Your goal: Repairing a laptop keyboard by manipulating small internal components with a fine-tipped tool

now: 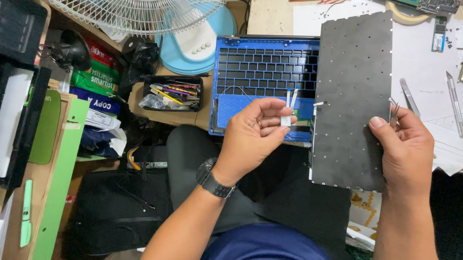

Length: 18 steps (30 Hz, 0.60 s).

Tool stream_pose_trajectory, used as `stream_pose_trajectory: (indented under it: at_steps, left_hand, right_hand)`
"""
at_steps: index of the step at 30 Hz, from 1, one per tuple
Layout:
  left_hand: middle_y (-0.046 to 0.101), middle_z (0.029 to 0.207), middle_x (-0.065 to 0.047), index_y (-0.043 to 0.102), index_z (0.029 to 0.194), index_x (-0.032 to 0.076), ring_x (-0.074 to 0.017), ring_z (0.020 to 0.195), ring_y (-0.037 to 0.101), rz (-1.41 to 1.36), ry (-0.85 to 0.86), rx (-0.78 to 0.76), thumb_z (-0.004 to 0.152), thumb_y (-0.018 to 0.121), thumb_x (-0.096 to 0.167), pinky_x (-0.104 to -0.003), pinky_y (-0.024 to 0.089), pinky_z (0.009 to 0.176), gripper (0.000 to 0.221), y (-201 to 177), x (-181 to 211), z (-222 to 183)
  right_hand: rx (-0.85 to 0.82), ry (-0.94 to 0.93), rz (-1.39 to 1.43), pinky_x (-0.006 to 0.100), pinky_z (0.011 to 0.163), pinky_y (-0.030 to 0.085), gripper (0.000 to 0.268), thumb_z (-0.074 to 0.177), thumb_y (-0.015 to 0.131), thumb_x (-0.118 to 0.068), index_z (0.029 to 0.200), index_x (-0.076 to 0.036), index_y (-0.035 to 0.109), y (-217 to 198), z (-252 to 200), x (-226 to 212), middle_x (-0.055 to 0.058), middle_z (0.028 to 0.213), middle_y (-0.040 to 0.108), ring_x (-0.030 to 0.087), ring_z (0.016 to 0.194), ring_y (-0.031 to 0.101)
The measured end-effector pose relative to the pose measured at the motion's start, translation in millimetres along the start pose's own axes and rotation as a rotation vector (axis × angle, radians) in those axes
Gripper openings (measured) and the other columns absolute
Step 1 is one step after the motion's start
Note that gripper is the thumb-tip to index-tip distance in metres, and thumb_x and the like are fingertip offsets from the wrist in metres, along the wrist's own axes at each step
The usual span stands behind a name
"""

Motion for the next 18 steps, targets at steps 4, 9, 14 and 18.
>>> stream_pose_trajectory:
  at_steps: [4,9,14,18]
  left_hand:
    - [0.084,0.135,-0.019,0.067,0.137,0.008,-0.0312,0.126,0.087,-0.044,-0.009,-0.021,0.101,0.08,-0.008,-0.036,0.07,0.114,0.041,-1,8,-2]
    - [0.087,0.129,-0.011,0.078,0.126,0.008,-0.0255,0.122,0.088,-0.04,-0.018,-0.069,0.105,0.082,-0.003,-0.03,0.071,0.107,0.024,3,13,0]
    - [0.09,0.101,-0.008,0.085,0.114,0.007,-0.02,0.101,0.092,0.111,-0.096,-0.049,0.105,0.082,0.009,-0.026,0.073,0.09,0.01,15,6,24]
    - [0.088,0.101,0.004,0.087,0.11,0.016,-0.0069,0.089,0.079,0.389,0.072,-0.095,0.102,0.083,0.019,-0.027,0.067,0.085,0.01,34,-3,62]
  right_hand:
    - [0.024,0.058,0.019,0.022,0.083,0.062,0.026,0.109,0.079,-0.023,0.135,-0.019,0.075,5,-7,-11,-0.009,0.105,0.076,0.003,0.092,0.071]
    - [0.032,0.046,-0.012,0.02,0.085,0.057,0.018,0.112,0.076,-0.021,0.13,-0.019,0.075,0,-11,-19,-0.01,0.104,0.073,0.002,0.092,0.066]
    - [0.085,-0.109,-0.031,0.017,0.099,0.06,0.029,0.114,0.077,-0.022,0.142,-0.019,0.072,-68,12,-4,-0.006,0.125,0.08,-0.001,0.104,0.072]
    - [0.212,-0.206,-0.057,0.021,0.112,0.064,0.03,0.114,0.078,-0.024,0.143,-0.019,0.073,-111,8,-20,-0.007,0.135,0.08,0.001,0.116,0.074]
Point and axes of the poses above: each hand's wrist, its own z-axis towards the middle knuckle, its own y-axis out of the palm, x = y × z, the point moved 4 cm from there along z, towards the middle knuckle
